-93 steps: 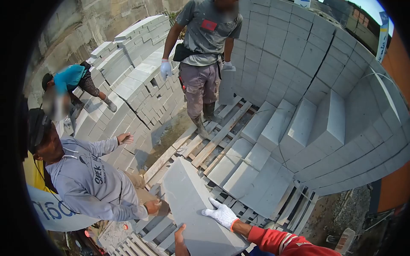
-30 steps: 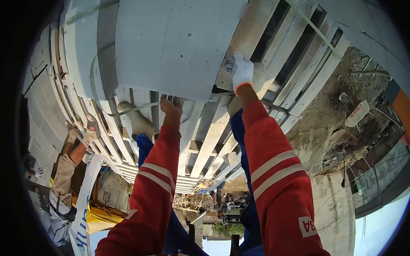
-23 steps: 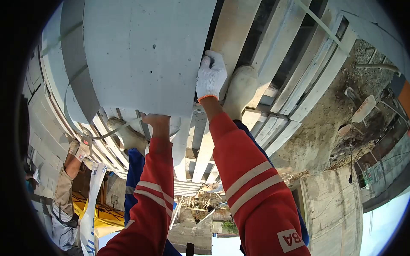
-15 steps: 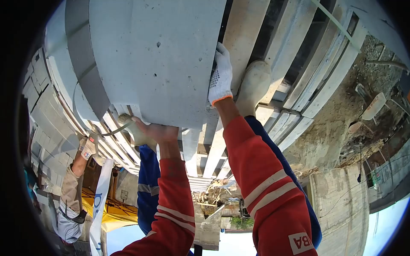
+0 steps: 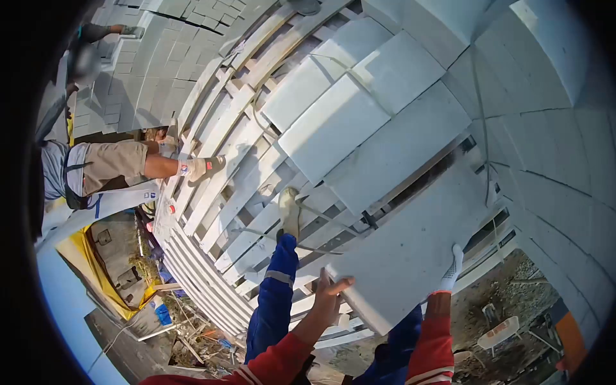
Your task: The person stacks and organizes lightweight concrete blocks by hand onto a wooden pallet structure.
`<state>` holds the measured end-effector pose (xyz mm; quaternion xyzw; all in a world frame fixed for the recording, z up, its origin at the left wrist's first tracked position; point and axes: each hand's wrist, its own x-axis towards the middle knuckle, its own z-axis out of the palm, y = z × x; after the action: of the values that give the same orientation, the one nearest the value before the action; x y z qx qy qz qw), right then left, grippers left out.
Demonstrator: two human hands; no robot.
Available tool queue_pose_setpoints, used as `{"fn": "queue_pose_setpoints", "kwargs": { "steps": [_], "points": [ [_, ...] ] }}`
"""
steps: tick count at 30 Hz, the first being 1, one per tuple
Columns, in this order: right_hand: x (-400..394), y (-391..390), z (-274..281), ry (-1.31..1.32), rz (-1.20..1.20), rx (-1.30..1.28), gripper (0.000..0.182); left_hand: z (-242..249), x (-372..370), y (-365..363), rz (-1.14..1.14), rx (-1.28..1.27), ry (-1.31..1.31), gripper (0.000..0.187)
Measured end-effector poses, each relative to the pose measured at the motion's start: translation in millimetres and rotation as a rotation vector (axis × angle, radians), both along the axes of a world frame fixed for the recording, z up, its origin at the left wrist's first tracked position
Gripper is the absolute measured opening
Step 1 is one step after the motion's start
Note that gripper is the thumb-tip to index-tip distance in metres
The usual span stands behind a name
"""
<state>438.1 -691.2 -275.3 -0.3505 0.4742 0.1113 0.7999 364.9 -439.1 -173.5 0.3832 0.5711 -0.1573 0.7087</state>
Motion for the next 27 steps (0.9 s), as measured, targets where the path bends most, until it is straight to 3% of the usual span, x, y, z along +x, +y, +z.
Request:
{"fn": "queue_pose_setpoints", "kwargs": {
  "steps": [4,6,9,13,19,24,27],
  "points": [
    [-41,76,122,0.118,0.027,0.164,0.072,78,-19,76,0.029,-0.048,0.206,0.065],
    [-64,107,164,0.226,0.058,0.154,0.071,139,-10,127,0.043,-0.157,0.325,0.071],
    [-63,174,224,0.274,0.151,0.097,0.068,168,-48,196,-0.078,-0.151,0.395,0.074],
    [-37,275,281,0.286,0.272,0.055,0.066,234,-48,287,-0.085,-0.093,0.220,0.073],
    [11,394,318,0.207,0.461,-0.023,0.062,295,-72,368,0.052,0.001,-0.048,0.073],
    [83,467,347,0.091,0.790,0.048,0.058,303,-104,364,0.324,-0.043,-0.264,0.073],
    [117,518,410,-0.131,0.848,-0.111,0.055,293,-115,346,0.514,-0.107,-0.439,0.073]
  ]
}}
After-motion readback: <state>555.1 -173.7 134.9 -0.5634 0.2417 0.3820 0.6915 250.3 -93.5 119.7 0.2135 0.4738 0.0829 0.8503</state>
